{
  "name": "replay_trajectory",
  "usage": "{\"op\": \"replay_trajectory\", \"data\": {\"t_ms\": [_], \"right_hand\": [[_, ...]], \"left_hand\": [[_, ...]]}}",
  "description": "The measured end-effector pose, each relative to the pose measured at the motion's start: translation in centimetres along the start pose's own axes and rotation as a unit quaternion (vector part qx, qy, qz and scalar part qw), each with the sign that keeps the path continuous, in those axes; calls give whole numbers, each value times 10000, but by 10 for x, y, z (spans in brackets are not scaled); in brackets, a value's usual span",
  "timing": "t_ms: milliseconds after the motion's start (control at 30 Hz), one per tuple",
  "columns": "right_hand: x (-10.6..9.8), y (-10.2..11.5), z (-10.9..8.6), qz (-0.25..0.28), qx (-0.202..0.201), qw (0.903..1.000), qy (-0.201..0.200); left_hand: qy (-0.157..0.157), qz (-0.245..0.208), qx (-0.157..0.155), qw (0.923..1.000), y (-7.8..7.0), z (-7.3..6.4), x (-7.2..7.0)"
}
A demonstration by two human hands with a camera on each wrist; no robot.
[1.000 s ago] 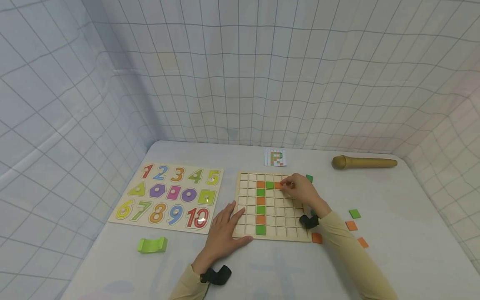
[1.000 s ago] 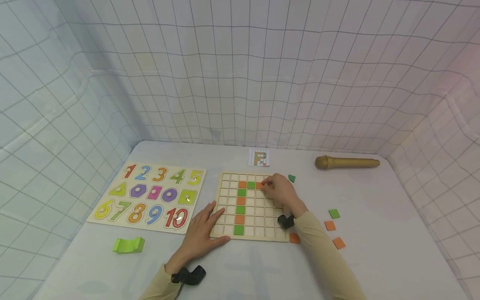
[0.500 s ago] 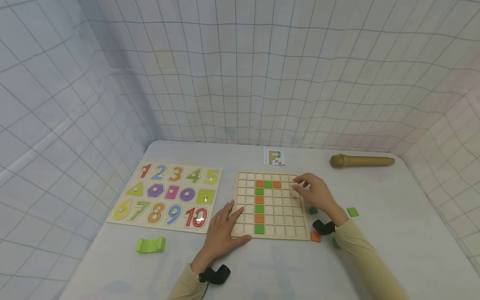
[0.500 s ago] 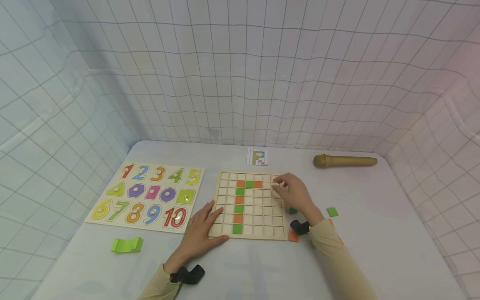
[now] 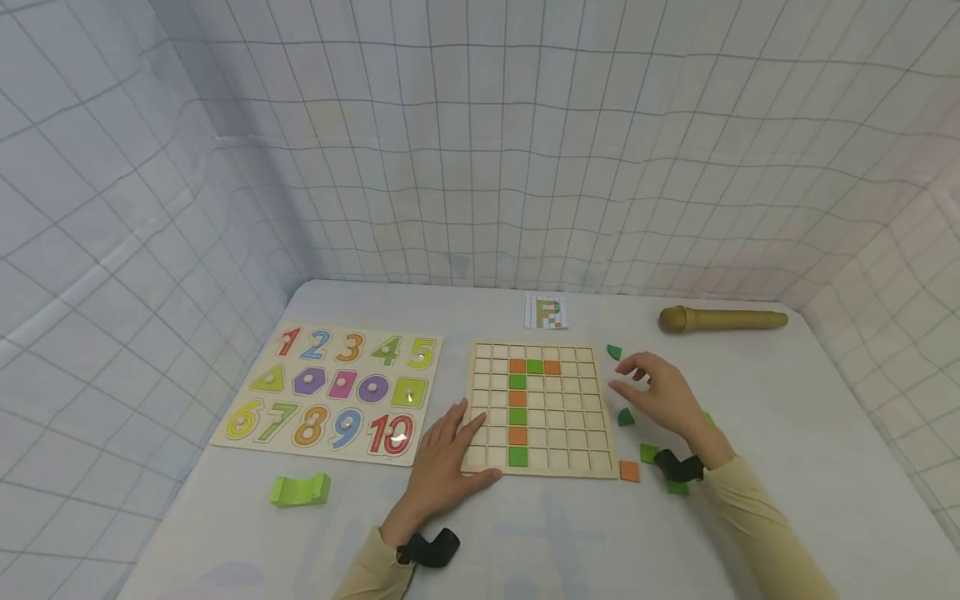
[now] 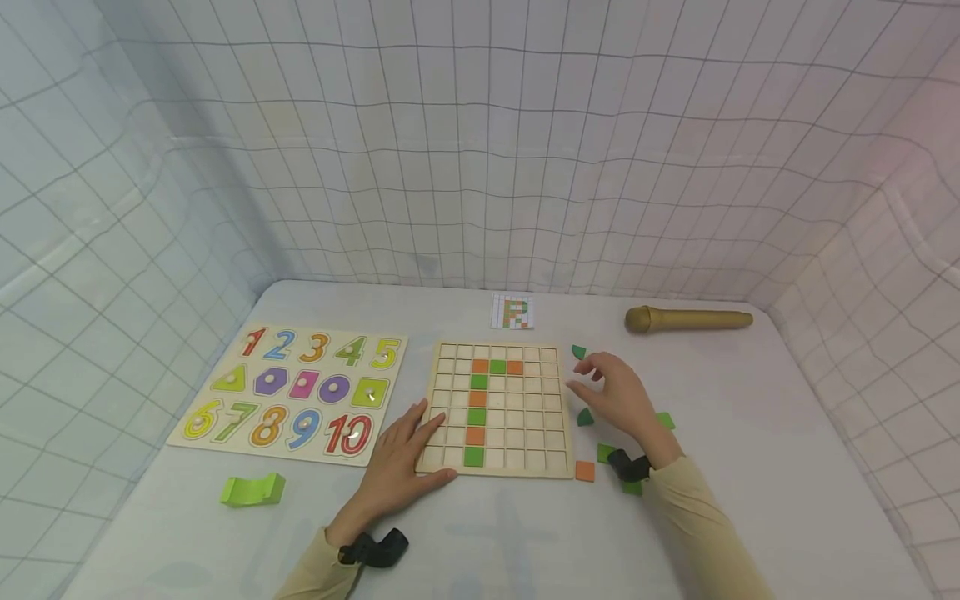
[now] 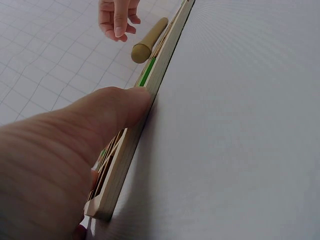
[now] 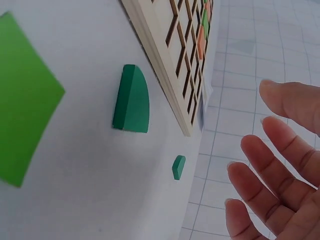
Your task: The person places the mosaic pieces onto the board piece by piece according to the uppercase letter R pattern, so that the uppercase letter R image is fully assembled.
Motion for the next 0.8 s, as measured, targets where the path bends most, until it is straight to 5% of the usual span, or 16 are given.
{"op": "replay_trajectory", "data": {"t_ms": [800], "right_hand": [[-7, -15, -14, -94, 280, 9929, 1156]], "left_hand": [[20, -41, -31, 10000, -4, 1, -3]]}}
Point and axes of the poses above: each hand's wrist, its own z-axis towards the middle knuckle, its own x-axis out of the palm, y = z × x, the point moved 1 cm from there along z, towards the middle knuckle, and after that the axes turned 13 degrees about x, right-handed, at the moved point
